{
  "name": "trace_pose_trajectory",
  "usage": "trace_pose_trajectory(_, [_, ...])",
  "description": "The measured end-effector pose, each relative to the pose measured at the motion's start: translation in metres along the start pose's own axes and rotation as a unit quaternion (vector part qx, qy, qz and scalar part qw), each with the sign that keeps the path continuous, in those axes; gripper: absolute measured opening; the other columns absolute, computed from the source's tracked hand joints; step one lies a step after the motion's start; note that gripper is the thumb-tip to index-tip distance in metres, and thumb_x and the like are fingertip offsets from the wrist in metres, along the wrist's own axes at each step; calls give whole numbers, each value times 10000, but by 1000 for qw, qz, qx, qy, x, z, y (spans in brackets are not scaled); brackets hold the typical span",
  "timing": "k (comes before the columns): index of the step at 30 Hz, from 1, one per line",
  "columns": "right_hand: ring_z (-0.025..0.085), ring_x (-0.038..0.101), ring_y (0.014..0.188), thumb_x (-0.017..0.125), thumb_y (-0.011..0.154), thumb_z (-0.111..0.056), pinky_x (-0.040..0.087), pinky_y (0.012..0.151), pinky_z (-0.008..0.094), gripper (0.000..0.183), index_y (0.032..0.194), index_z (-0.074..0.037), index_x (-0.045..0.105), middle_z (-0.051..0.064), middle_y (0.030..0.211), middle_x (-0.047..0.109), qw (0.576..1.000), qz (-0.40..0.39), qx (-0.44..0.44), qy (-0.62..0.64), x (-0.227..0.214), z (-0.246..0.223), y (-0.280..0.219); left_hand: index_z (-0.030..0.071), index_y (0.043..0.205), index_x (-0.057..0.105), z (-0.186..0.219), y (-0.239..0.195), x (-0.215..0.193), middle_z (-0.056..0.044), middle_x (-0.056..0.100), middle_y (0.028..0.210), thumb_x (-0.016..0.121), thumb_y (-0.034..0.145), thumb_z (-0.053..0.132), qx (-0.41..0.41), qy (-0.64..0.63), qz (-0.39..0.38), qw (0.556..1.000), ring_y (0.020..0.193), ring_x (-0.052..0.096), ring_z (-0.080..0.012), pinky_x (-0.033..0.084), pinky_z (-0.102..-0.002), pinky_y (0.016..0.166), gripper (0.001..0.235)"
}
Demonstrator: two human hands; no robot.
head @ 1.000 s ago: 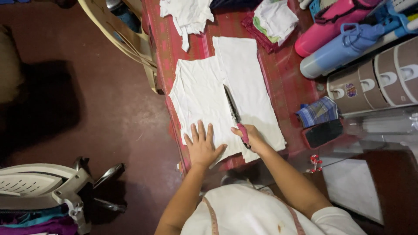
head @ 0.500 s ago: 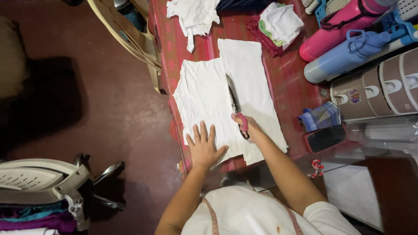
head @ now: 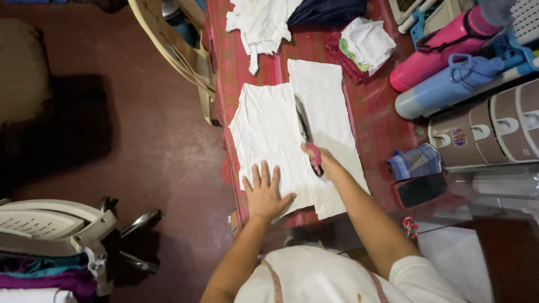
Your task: The person cuts a white shirt laid flat on a table using pink-handled scissors. They trim the sleeves and sides, then fold the fabric and continue cutting along the edges to shape the garment.
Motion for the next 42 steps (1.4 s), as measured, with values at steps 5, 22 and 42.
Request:
trace_pose_trajectory(5, [107, 420, 357, 848, 754, -638, 346, 335, 221, 598, 793, -117, 559, -4, 485, 421, 1000, -10, 3, -26, 9, -24, 8, 259, 1648, 185, 1, -1, -1, -133, 51, 1736, 473, 860, 791, -6, -4, -7, 1000, 1589, -4, -389, 53, -703, 1201, 994])
trace_pose_trajectory(22, [138, 463, 354, 894, 728, -549, 352, 325, 250, 540, 811, -89, 623, 50, 484, 469, 998, 0, -16, -62, 7, -39, 38, 264, 1652, 147, 2, -1, -5, -134, 38, 1736, 463, 867, 793, -12, -3, -19, 1000, 1587, -12, -394, 47, -705, 1205, 998])
trace_pose_trajectory(42, [179, 475, 324, 899, 704, -499, 354, 290, 290, 577, 916, -4, 691, 120, 525, 523, 994, 34, -32, -100, -2, -56, 89, 286, 1630, 240, 0, 7, 11, -123, 117, 1729, 484, 816, 811, -6, 7, 56, 998, 1582, 75, -399, 104, -725, 1191, 999])
Point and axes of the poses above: each hand's wrist, its own y-axis towards the middle knuckle, its own x-axis out of the palm, z = x × y, the point moved 7 cm from there along y, towards the middle knuckle
